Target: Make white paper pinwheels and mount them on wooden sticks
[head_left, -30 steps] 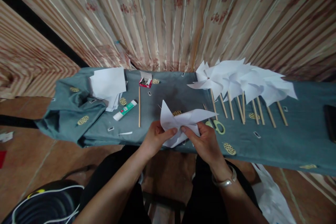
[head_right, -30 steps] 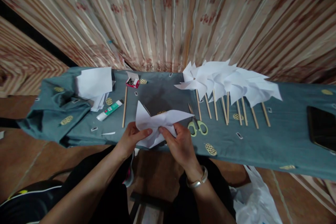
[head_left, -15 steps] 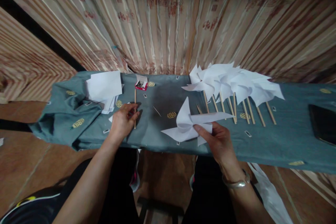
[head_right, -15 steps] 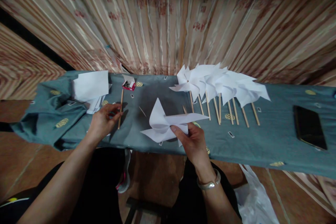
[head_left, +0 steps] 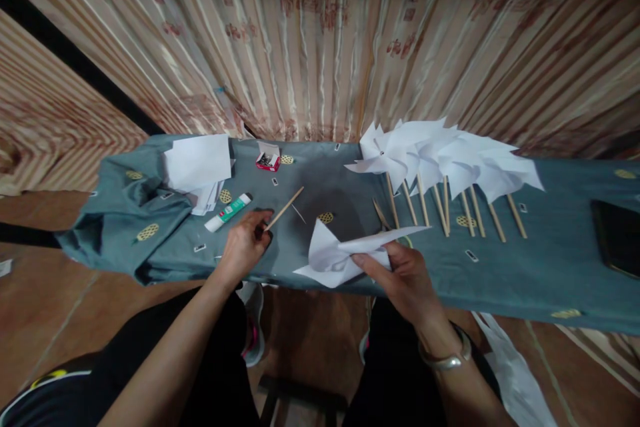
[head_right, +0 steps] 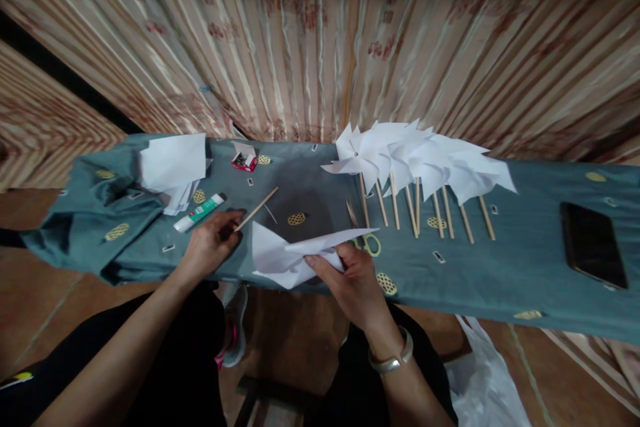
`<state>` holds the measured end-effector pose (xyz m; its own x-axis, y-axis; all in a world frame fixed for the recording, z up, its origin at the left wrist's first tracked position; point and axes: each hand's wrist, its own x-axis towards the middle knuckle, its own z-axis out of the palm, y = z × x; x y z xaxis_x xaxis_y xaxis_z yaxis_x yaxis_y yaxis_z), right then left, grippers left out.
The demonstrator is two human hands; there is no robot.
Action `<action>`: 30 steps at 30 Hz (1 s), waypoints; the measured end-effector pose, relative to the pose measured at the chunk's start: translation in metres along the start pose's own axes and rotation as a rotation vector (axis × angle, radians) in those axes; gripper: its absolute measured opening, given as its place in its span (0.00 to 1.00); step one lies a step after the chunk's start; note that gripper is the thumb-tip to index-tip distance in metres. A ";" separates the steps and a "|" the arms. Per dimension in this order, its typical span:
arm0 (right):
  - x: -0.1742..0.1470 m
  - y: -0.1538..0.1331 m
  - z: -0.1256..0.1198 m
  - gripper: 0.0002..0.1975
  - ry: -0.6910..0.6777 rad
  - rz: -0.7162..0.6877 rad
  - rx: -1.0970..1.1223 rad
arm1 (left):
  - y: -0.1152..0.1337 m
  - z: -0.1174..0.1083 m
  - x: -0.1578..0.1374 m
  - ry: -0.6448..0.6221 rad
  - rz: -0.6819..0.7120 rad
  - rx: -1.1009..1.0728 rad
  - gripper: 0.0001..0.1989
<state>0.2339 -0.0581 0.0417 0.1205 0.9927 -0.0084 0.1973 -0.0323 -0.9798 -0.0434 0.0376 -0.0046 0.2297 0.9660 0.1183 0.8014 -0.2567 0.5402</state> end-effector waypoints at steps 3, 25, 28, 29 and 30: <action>-0.003 -0.001 0.001 0.09 -0.058 -0.023 -0.105 | 0.011 0.005 -0.007 -0.064 0.039 -0.033 0.19; -0.011 0.004 -0.004 0.08 -0.086 -0.452 -0.404 | 0.086 0.018 -0.001 -0.231 -0.113 -0.712 0.08; -0.015 0.001 -0.006 0.08 -0.016 -0.514 -0.439 | 0.094 0.012 -0.011 -0.309 -0.228 -0.850 0.09; -0.016 0.000 -0.006 0.07 -0.003 -0.531 -0.444 | 0.095 0.010 -0.012 -0.323 -0.238 -0.869 0.09; -0.017 -0.001 -0.006 0.08 0.001 -0.541 -0.449 | 0.096 0.008 -0.013 -0.331 -0.237 -0.876 0.09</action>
<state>0.2377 -0.0757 0.0439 -0.1068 0.8827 0.4575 0.6125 0.4209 -0.6691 0.0351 -0.0002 0.0386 0.3663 0.8984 -0.2422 0.1812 0.1864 0.9656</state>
